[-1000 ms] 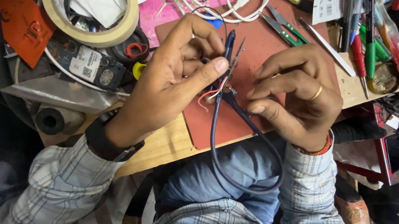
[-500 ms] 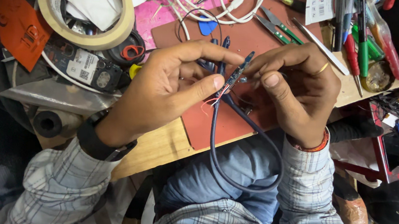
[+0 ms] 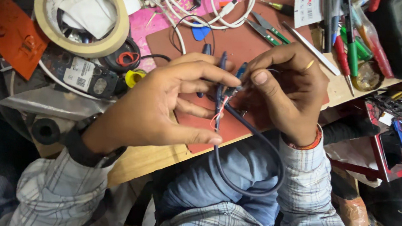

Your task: The person repairs a neckband headphone by stripping the cable, exposing the internal wires, and connecting them to a small circuit board. They use a utility knife and pliers to prepare and secure the connections.

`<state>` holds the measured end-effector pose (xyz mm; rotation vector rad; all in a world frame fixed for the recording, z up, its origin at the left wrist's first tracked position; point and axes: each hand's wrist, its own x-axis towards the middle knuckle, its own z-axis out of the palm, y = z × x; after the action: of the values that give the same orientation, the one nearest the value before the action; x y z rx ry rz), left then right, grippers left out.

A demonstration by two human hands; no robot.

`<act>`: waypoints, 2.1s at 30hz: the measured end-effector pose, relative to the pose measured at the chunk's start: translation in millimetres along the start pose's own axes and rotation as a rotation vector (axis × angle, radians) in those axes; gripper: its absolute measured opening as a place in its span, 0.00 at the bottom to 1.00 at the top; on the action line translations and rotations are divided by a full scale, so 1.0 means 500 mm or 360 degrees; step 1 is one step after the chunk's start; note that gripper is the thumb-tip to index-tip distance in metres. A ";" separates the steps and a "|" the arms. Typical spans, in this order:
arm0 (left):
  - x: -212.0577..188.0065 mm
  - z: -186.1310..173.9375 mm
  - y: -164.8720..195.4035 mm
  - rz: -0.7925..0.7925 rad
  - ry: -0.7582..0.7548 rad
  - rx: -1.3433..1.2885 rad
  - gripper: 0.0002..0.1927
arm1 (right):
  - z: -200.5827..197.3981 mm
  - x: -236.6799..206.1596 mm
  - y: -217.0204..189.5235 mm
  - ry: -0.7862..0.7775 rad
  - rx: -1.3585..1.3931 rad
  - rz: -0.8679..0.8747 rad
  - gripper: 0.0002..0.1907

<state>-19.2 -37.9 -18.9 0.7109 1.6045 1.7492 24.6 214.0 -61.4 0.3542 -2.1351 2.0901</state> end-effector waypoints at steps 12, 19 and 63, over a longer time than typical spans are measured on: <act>0.009 0.011 -0.027 0.0041 0.0184 -0.0111 0.10 | -0.005 0.003 0.001 0.0006 -0.0003 -0.0033 0.05; 0.013 0.004 -0.051 0.0136 0.0254 -0.0197 0.07 | -0.001 0.005 -0.009 -0.0055 -0.0059 -0.0141 0.06; -0.006 0.008 -0.046 0.0112 0.0389 -0.0133 0.18 | 0.039 0.065 -0.219 -0.0697 -0.1130 -0.0395 0.15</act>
<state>-12.1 -36.8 -41.1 0.5358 1.6704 2.0060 23.1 190.9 52.2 0.9718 -2.7080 1.0834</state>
